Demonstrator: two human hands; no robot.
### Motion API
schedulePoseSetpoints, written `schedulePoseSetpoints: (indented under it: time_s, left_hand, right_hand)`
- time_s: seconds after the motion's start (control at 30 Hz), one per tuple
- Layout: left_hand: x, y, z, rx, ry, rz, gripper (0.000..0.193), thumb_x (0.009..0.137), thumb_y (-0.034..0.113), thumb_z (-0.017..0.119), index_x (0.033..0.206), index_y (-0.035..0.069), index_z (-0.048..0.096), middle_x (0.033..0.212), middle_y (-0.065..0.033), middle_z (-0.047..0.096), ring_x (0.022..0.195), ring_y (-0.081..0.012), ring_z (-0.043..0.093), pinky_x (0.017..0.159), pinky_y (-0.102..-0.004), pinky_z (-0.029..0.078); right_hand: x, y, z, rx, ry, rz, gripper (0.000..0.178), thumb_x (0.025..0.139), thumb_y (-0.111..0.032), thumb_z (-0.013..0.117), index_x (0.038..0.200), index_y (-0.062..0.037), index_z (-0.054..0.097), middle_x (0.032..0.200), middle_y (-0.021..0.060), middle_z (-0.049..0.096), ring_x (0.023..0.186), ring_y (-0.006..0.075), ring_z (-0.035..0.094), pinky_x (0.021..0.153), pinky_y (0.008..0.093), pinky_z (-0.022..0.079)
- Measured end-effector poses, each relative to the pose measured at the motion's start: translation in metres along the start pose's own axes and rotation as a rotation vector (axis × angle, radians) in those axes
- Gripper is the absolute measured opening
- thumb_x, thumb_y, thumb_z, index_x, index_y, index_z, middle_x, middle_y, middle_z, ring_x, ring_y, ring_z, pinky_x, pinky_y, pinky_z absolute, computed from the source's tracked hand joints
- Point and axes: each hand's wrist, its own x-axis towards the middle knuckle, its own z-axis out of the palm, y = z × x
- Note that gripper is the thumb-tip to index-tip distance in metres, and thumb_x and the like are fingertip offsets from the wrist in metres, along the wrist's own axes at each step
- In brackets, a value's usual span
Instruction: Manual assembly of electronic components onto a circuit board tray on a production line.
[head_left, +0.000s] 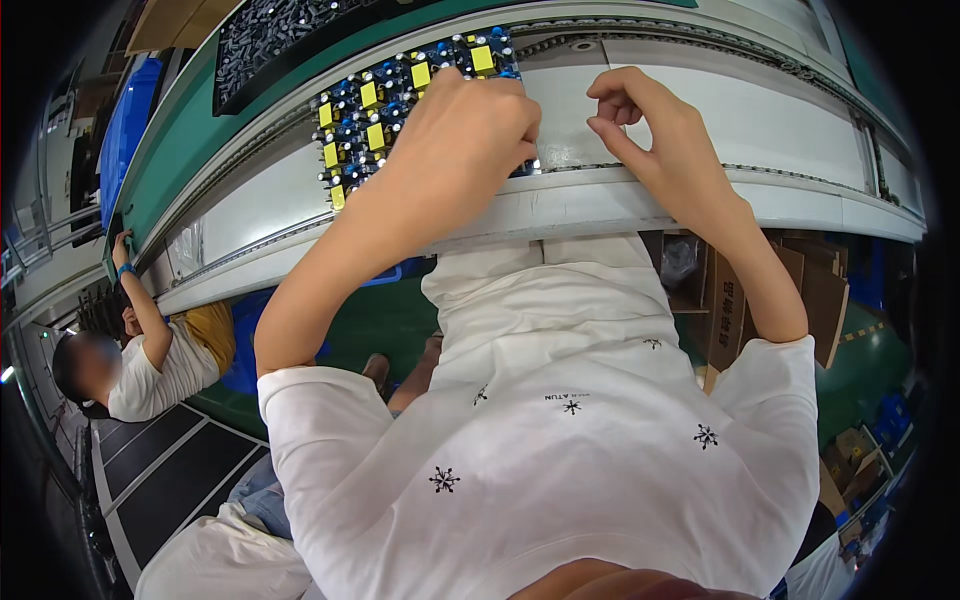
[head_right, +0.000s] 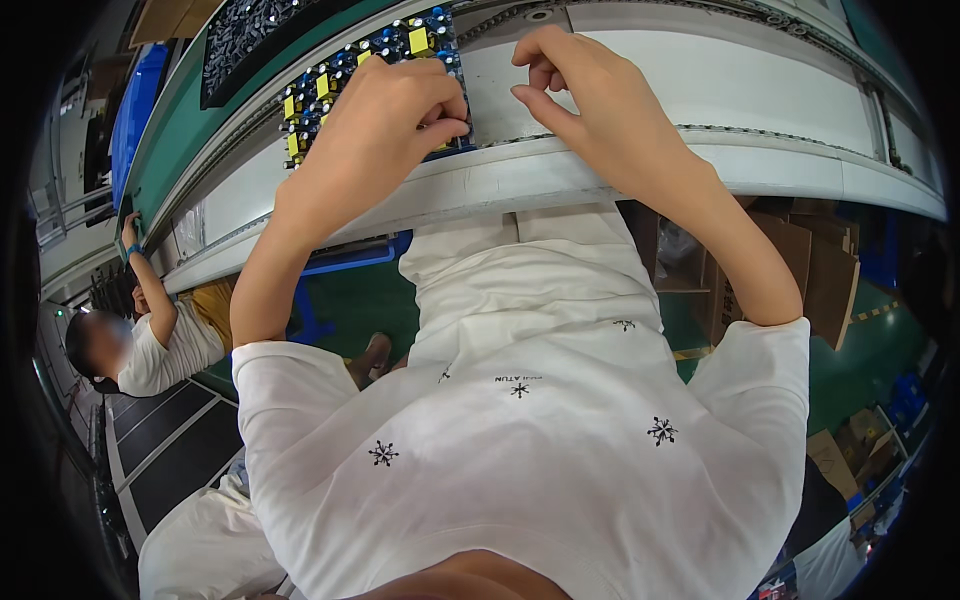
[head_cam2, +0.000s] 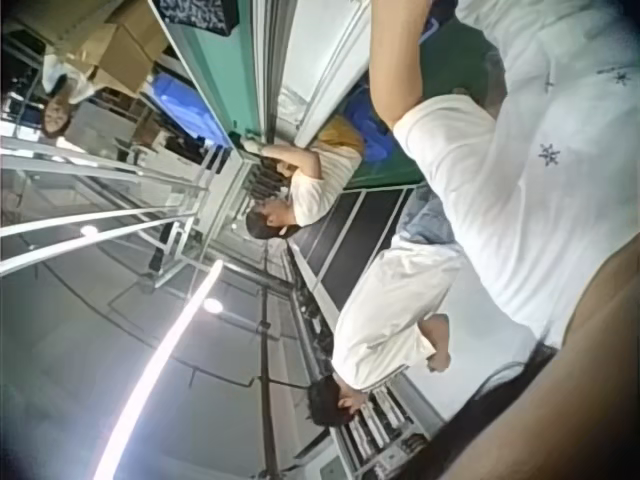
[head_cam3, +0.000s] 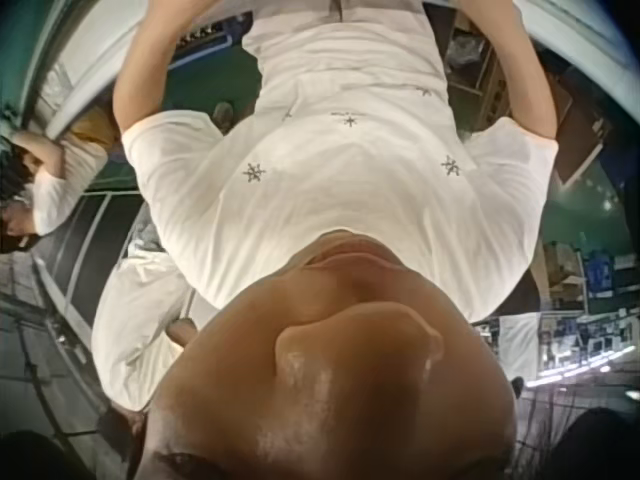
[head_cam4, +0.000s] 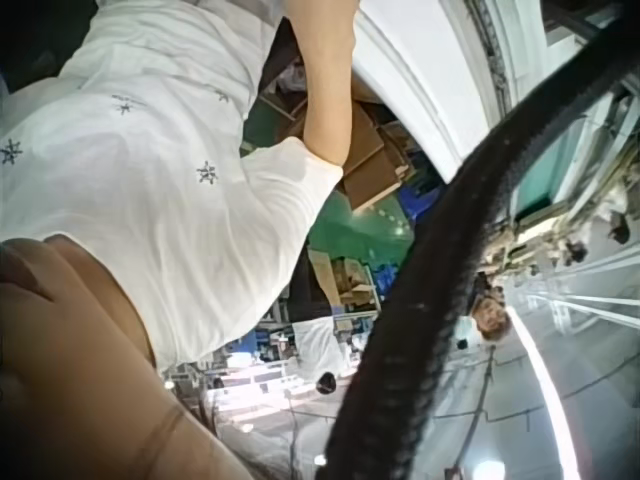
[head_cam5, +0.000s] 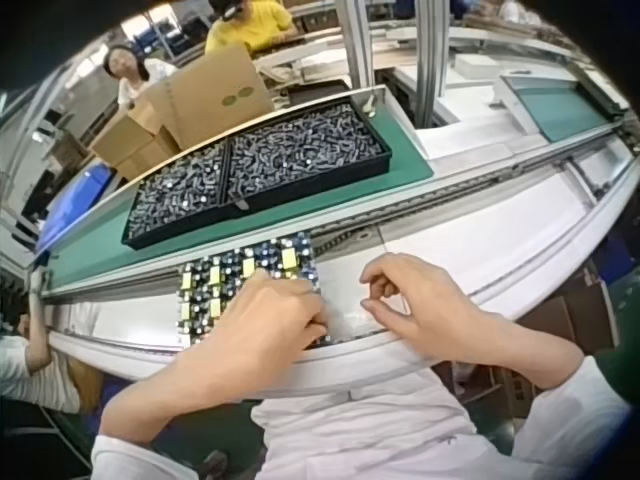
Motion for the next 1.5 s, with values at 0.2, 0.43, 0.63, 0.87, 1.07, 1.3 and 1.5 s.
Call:
schedulePoseSetpoints:
  time_s: [0.2, 0.43, 0.63, 0.87, 1.07, 1.3, 1.5]
  left_hand:
    - [-0.002, 0.006, 0.0, 0.183, -0.029, 0.046, 0.014, 0.078, 0.011, 0.075, 0.086, 0.003, 0.066, 0.082, -0.01, 0.062, 0.076, -0.0283, 0.059, 0.076, -0.0379, 0.039]
    - [-0.017, 0.025, 0.037, 0.022, 0.229, 0.19, 0.038, 0.072, 0.018, 0.08, 0.104, 0.008, 0.063, 0.105, -0.0067, 0.061, 0.098, -0.0297, 0.059, 0.082, -0.0388, 0.043]
    - [-0.028, 0.051, 0.062, -0.1, 0.321, 0.174, 0.061, 0.071, 0.022, 0.081, 0.122, 0.001, 0.054, 0.111, -0.0125, 0.057, 0.106, -0.0322, 0.056, 0.092, -0.0414, 0.046]
    - [-0.043, 0.045, 0.057, -0.115, 0.261, 0.05, 0.06, 0.076, 0.023, 0.078, 0.124, -0.001, 0.053, 0.109, -0.0135, 0.058, 0.104, -0.0298, 0.058, 0.089, -0.0378, 0.049]
    - [-0.024, 0.06, 0.085, -0.03, 0.265, -0.203, 0.05, 0.082, 0.028, 0.073, 0.12, 0.0, 0.058, 0.109, -0.015, 0.059, 0.104, -0.0326, 0.058, 0.091, -0.0406, 0.049]
    - [-0.012, 0.019, 0.108, 0.17, 0.337, -0.698, 0.035, 0.091, 0.024, 0.064, 0.113, -0.003, 0.063, 0.11, -0.0203, 0.064, 0.106, -0.0368, 0.06, 0.093, -0.0418, 0.048]
    - [-0.022, -0.013, 0.111, 0.403, 0.467, -1.015, 0.033, 0.095, 0.025, 0.062, 0.11, -0.003, 0.068, 0.111, -0.0212, 0.068, 0.104, -0.0357, 0.064, 0.091, -0.04, 0.049]
  right_hand:
    - [0.001, -0.001, 0.0, -0.001, 0.011, -0.006, 0.022, 0.09, -0.007, 0.067, 0.11, -0.0022, 0.058, 0.088, 0.0046, 0.063, 0.082, 0.0169, 0.058, 0.079, 0.0294, 0.048]
    - [0.0, -0.003, -0.001, 0.027, 0.066, 0.017, 0.022, 0.089, -0.003, 0.065, 0.11, -0.0015, 0.058, 0.087, 0.0064, 0.063, 0.08, 0.0158, 0.057, 0.079, 0.0286, 0.047]
    - [0.004, -0.011, -0.005, 0.053, 0.106, 0.089, 0.022, 0.09, -0.001, 0.064, 0.11, -0.0008, 0.058, 0.087, 0.0063, 0.062, 0.08, 0.0137, 0.055, 0.078, 0.0272, 0.047]
    - [-0.006, -0.005, -0.016, 0.043, 0.01, 0.137, 0.021, 0.089, 0.0, 0.062, 0.11, -0.0008, 0.058, 0.082, 0.007, 0.06, 0.076, 0.0161, 0.055, 0.075, 0.0283, 0.047]
    - [-0.042, 0.07, -0.079, 0.075, -0.064, 0.188, 0.019, 0.089, 0.001, 0.06, 0.109, -0.0009, 0.059, 0.08, 0.0064, 0.06, 0.075, 0.0152, 0.054, 0.075, 0.0279, 0.047]
    - [-0.076, 0.203, -0.125, 0.136, -0.088, 0.252, 0.017, 0.09, 0.002, 0.059, 0.107, -0.0003, 0.059, 0.08, 0.0061, 0.06, 0.075, 0.0147, 0.054, 0.074, 0.0281, 0.047]
    - [-0.101, 0.282, -0.188, 0.138, -0.131, 0.216, 0.013, 0.09, 0.001, 0.059, 0.103, 0.0009, 0.06, 0.082, 0.0083, 0.061, 0.074, 0.0165, 0.054, 0.074, 0.0287, 0.047]
